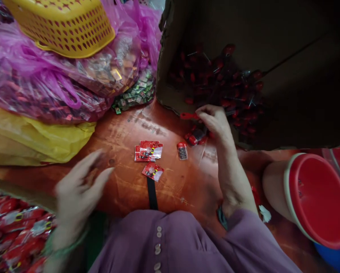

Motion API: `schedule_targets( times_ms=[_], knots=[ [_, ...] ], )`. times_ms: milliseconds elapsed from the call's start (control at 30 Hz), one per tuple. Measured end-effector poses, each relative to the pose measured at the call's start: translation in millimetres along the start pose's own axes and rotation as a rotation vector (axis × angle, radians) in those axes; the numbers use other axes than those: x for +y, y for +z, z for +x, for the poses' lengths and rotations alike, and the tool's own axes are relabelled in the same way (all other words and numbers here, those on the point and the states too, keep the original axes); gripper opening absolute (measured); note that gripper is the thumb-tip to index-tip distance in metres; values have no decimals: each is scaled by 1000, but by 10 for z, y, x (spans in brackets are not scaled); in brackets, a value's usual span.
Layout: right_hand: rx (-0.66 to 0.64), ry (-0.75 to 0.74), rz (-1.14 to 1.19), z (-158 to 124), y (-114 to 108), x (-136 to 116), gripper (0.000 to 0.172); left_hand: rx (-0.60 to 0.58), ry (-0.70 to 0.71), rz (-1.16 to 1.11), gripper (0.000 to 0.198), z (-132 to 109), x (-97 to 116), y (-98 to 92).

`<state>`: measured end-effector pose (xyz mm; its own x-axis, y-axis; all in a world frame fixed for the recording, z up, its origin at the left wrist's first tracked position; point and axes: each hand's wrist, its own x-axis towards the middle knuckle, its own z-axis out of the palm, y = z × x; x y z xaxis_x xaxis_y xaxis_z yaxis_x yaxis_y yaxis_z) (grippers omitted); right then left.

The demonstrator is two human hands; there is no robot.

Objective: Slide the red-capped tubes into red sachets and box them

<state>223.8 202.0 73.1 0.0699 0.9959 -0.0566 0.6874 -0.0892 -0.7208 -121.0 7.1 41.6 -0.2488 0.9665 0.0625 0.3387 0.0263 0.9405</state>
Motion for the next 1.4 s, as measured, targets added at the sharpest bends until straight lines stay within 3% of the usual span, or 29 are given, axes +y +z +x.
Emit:
schedule_targets(
  times_ms=[67, 167, 233, 300, 433, 600, 800, 967, 1100, 1200, 1300, 1400],
  knots=[
    [-85, 30, 223, -268, -72, -58, 12, -149, -36, -151, 56, 147, 18, 468],
    [-228, 93, 483, -606, -95, -107, 9, -436, -60, -385, 80, 342, 89, 1104],
    [-299, 141, 596, -758, -64, -97, 10, -642, -93, -521, 87, 371, 159, 1350],
    [-334, 189, 676, -856, -17, -57, 11, -799, -155, -656, 76, 330, 228, 1453],
    [-350, 235, 769, -976, 53, 38, 19, -896, -239, -708, 40, 202, 297, 1451],
    [-318, 190, 792, -1119, 90, 52, 40, -822, -189, -727, 36, 96, 250, 1451],
    [-33, 29, 805, -1289, 222, -24, 45, -806, -197, -754, 40, -15, 250, 1521],
    [182, -135, 746, -1422, 363, -29, 37, -693, 53, -501, 32, -98, 278, 1531],
    [319, -355, 508, -1540, 378, 26, 34, -608, 287, -277, 16, -153, 283, 1496],
    [266, -640, 211, -1627, 322, 72, 30, -611, 408, -233, 8, -171, 297, 1477],
    [174, -810, -37, -1704, 268, 108, 40, -605, 444, -249, 4, -178, 307, 1475],
    [111, -821, -182, -1760, 229, 119, 58, -674, 379, -342, 5, -182, 305, 1476]
  ],
)
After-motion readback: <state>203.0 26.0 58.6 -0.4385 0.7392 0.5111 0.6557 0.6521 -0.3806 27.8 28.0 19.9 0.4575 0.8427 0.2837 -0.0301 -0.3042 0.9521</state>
